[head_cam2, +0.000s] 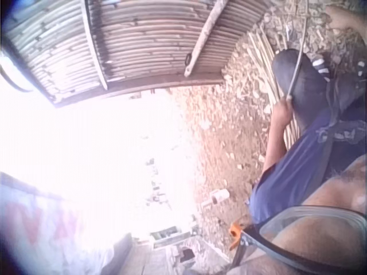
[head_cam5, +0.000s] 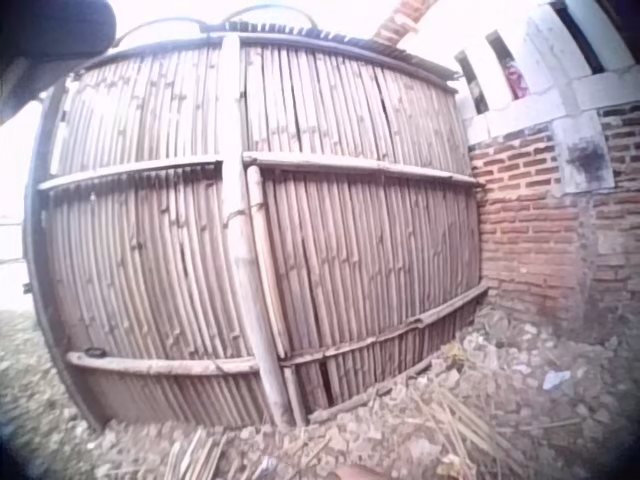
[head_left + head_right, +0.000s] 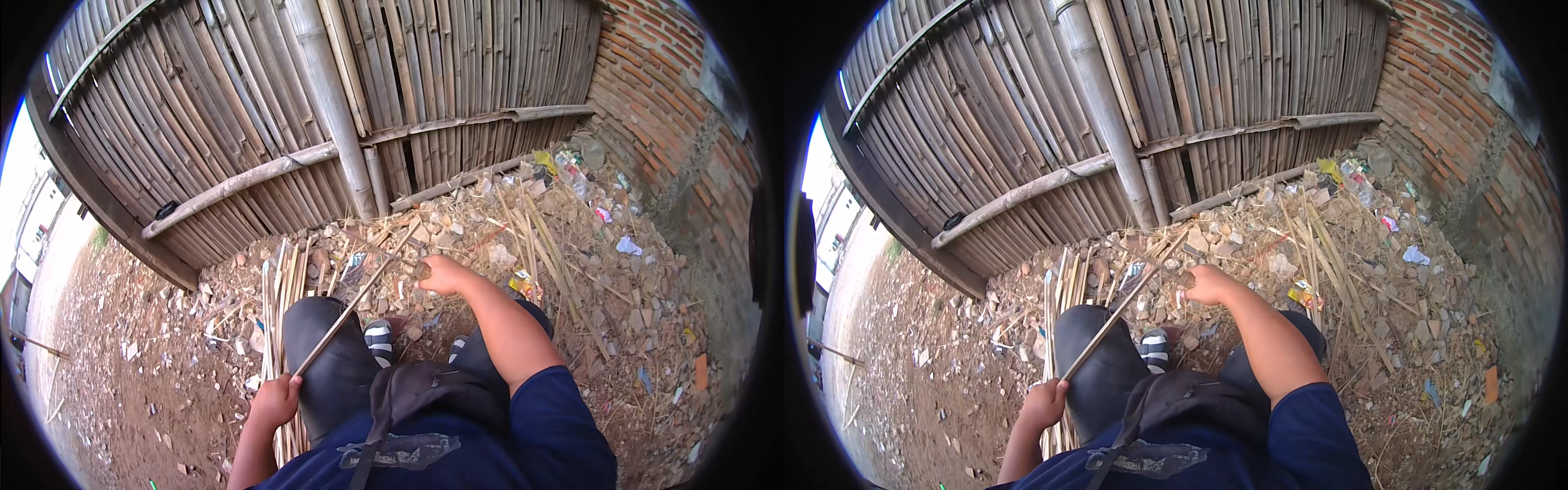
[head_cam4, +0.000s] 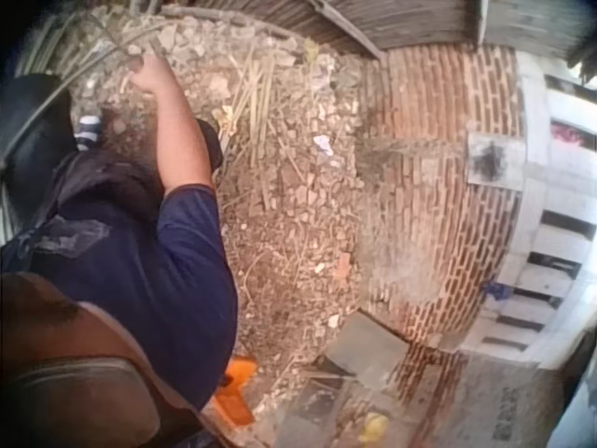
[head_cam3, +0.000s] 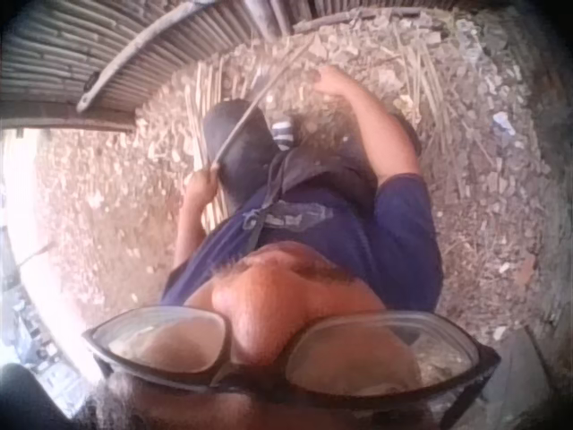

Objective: The person shaves thin layers off a long bamboo strip using a machete-like blade, repeatedly drawing the blade along the surface of the wood while holding the strip by hand.

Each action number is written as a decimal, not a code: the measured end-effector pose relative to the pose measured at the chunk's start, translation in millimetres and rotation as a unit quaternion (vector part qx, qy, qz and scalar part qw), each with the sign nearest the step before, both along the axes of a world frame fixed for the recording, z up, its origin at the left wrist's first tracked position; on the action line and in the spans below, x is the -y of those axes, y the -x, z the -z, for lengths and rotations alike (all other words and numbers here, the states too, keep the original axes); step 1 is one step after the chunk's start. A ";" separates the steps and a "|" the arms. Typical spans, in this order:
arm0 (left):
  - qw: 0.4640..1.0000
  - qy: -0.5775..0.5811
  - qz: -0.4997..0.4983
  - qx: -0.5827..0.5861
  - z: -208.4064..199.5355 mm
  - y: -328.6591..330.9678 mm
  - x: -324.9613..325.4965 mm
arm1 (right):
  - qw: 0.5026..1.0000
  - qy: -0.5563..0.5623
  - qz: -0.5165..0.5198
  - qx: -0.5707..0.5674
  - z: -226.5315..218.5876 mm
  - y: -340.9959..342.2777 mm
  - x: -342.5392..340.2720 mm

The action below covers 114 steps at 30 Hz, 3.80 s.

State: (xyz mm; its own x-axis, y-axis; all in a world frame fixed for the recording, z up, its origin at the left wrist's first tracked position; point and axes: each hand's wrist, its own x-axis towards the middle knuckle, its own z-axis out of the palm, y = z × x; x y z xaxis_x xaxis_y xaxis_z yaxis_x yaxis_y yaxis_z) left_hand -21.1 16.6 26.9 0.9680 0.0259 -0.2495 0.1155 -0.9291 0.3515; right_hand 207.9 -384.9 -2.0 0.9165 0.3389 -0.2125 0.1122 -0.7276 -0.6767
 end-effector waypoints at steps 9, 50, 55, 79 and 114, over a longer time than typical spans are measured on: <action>0.999 -0.006 0.034 0.017 -2.6 -4.4 -3.0 | 0.989 0.106 -0.098 0.017 -7.5 7.1 -17.2; 0.971 0.191 -0.025 -0.142 5.2 -29.0 -23.4 | 0.991 0.091 0.025 0.100 -0.6 -8.5 -0.7; 0.910 0.322 -0.080 -0.250 11.6 -24.2 -34.8 | 0.980 0.111 -0.058 0.155 -7.7 14.3 -27.3; 0.900 0.318 -0.106 -0.278 11.2 -4.1 -49.4 | 0.986 0.149 0.038 0.059 7.5 -7.7 -2.4; 0.944 0.256 -0.071 -0.194 10.3 7.3 -39.0 | 0.985 0.145 0.069 0.062 15.0 -15.2 6.7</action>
